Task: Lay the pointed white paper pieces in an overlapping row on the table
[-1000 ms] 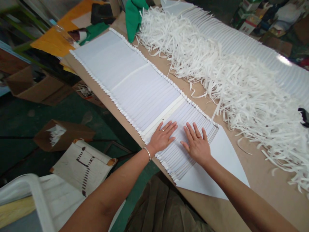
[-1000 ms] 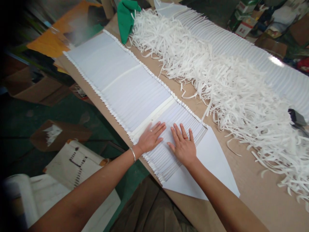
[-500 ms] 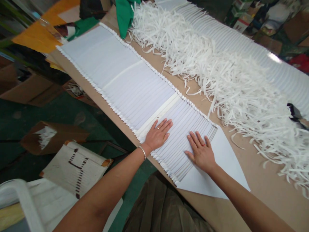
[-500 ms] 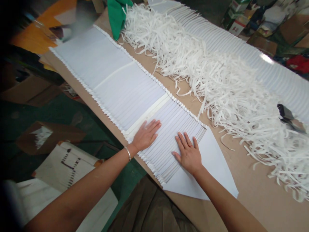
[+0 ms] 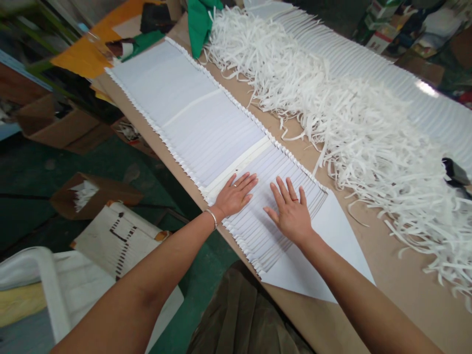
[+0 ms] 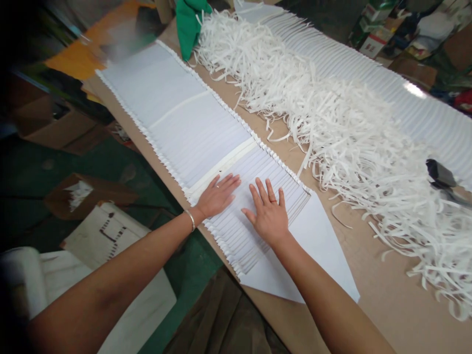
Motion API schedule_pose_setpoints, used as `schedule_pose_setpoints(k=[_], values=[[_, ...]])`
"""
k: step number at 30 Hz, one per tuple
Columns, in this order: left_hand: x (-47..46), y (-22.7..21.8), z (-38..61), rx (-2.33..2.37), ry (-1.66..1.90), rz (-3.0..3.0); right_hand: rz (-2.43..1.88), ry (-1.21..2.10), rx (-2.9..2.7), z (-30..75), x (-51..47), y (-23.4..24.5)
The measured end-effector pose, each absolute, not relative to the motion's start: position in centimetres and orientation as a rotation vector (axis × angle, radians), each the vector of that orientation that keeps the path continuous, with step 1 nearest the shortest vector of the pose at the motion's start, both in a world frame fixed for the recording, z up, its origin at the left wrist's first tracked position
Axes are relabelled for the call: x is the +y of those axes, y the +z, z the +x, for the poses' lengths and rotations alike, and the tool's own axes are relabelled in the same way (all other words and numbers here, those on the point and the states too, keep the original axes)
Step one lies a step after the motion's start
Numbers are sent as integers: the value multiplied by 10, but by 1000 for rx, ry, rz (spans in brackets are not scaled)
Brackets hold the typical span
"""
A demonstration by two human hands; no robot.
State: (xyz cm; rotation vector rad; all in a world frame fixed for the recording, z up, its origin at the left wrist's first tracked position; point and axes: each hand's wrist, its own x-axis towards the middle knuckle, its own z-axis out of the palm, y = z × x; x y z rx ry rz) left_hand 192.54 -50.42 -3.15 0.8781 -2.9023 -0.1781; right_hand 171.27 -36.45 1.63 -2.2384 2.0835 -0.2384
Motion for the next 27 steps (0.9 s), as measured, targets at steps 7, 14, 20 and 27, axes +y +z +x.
schedule_pose_setpoints(k=[7,14,20,27], values=[[-500,-34,1923,-2907,-133,887,-2290,-226,1939,1714,-370,-17],[-500,-36,1923,-2899,-162,897,-2336,-218,1908,1703,-348,-4],[-458,-26,1892,-2921,-195,744,-2324,-240,2000,1679,-314,2],[-435,-32,1878,-2973,-253,659,-2353,-189,1944,1660,-281,-8]])
